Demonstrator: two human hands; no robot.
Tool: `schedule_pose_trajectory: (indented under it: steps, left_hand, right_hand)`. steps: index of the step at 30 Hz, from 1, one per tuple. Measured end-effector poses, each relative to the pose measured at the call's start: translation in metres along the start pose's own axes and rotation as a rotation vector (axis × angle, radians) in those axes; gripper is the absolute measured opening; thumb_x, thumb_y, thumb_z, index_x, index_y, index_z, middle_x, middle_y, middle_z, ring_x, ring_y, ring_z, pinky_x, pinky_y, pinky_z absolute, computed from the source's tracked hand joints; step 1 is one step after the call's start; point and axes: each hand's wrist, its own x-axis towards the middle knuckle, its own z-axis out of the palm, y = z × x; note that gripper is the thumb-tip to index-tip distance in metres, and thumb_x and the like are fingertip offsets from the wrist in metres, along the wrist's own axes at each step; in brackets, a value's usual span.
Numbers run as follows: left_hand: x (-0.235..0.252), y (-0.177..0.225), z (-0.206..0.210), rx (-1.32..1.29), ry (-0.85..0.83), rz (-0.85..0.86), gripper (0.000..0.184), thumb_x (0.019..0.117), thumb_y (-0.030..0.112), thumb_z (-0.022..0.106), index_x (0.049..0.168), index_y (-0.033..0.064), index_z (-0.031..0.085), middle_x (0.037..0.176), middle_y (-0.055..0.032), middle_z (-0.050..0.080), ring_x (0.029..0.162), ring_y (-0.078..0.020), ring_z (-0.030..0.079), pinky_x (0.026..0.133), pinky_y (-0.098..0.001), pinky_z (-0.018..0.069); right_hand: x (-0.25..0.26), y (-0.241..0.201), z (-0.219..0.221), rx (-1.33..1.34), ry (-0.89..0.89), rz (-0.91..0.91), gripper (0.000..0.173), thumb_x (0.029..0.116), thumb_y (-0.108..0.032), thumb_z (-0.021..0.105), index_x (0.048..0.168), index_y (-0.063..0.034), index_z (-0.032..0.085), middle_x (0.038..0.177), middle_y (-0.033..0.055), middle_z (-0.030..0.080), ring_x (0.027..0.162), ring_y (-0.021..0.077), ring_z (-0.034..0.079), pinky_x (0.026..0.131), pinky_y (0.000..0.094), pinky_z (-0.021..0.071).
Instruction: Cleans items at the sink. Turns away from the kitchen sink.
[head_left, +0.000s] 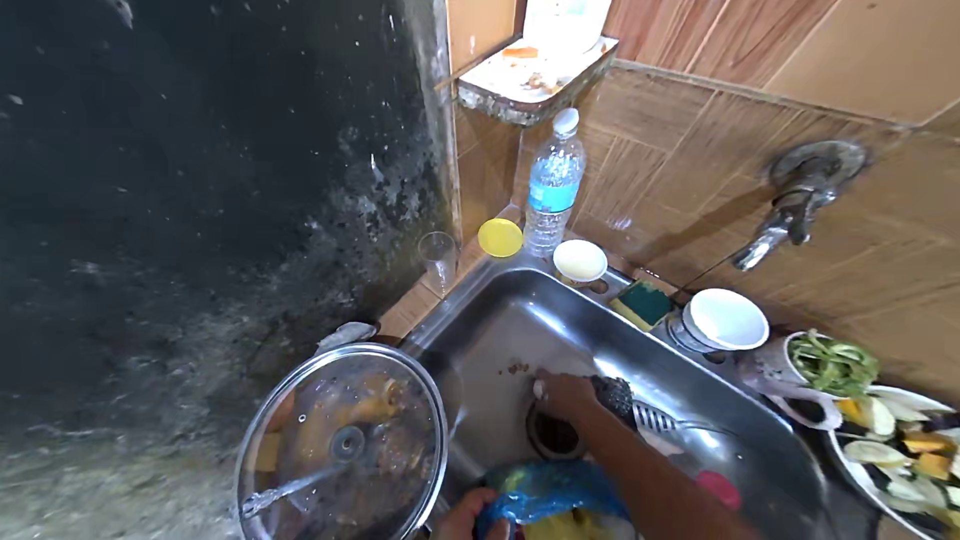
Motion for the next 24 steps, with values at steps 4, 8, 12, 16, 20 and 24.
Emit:
schedule_pose_trajectory:
  steps: [4, 8, 12, 16, 20, 24]
  left_hand:
    - [0.006, 0.003, 0.001, -0.105, 0.001, -0.091, 0.027, 0.1025, 0.013, 0.058, 0.126, -0.0012, 0.063, 0.103, -0.0092, 0.071, 0.090, -0.0125, 0.070, 0.085, -0.0335, 0.0582]
    - [0.018, -0.002, 0.005, -0.073, 0.041, -0.202, 0.032, 0.1067, 0.026, 0.054, 0.120, 0.0002, 0.067, 0.102, -0.0125, 0.071, 0.093, -0.0189, 0.068, 0.087, -0.0412, 0.0557]
    - [0.021, 0.002, 0.013, -0.138, 0.090, -0.232, 0.035, 0.1088, 0.032, 0.051, 0.121, 0.0040, 0.068, 0.104, -0.0108, 0.069, 0.094, -0.0178, 0.067, 0.086, -0.0406, 0.0554]
    - [0.018, 0.001, 0.008, -0.156, 0.098, -0.208, 0.033, 0.1089, 0.029, 0.051, 0.123, 0.0042, 0.067, 0.106, -0.0099, 0.068, 0.094, -0.0163, 0.065, 0.085, -0.0384, 0.0536]
    - [0.008, -0.004, 0.007, -0.158, 0.064, -0.113, 0.030, 0.1064, 0.025, 0.056, 0.123, 0.0036, 0.070, 0.107, -0.0084, 0.071, 0.094, -0.0124, 0.067, 0.086, -0.0348, 0.0551]
    - [-0.002, -0.006, 0.006, -0.100, -0.082, 0.010, 0.029, 0.1035, 0.022, 0.059, 0.121, 0.0024, 0.072, 0.108, -0.0091, 0.073, 0.098, -0.0122, 0.068, 0.092, -0.0358, 0.0549]
  right_hand:
    - [-0.052, 0.013, -0.042, 0.358, -0.084, -0.130, 0.058, 0.0976, -0.027, 0.072, 0.147, -0.0081, 0.050, 0.132, 0.0250, 0.062, 0.116, 0.0404, 0.064, 0.098, 0.0592, 0.0505]
    - [-0.142, 0.015, -0.064, 0.531, -0.418, -0.299, 0.056, 0.0971, -0.020, 0.067, 0.148, -0.0081, 0.046, 0.120, 0.0234, 0.063, 0.090, 0.0314, 0.064, 0.076, 0.0495, 0.0543]
    - [-0.182, -0.015, -0.018, 0.356, -0.483, -0.434, 0.065, 0.0987, -0.036, 0.069, 0.152, -0.0071, 0.044, 0.137, 0.0243, 0.061, 0.122, 0.0371, 0.062, 0.104, 0.0583, 0.0484]
    - [-0.191, -0.001, -0.026, 0.597, -0.481, -0.348, 0.047, 0.1093, -0.028, 0.049, 0.152, -0.0087, 0.047, 0.144, 0.0171, 0.058, 0.126, 0.0321, 0.062, 0.104, 0.0537, 0.0511]
    - [-0.162, 0.073, -0.044, 0.477, -0.286, 0.073, 0.037, 0.1083, -0.025, 0.054, 0.137, -0.0007, 0.057, 0.121, 0.0224, 0.067, 0.103, 0.0357, 0.069, 0.090, 0.0525, 0.0568]
    - [-0.117, 0.149, 0.017, -0.159, -0.209, 0.311, 0.068, 0.0910, -0.028, 0.076, 0.148, -0.0005, 0.050, 0.150, 0.0347, 0.045, 0.139, 0.0520, 0.045, 0.110, 0.0682, 0.0394]
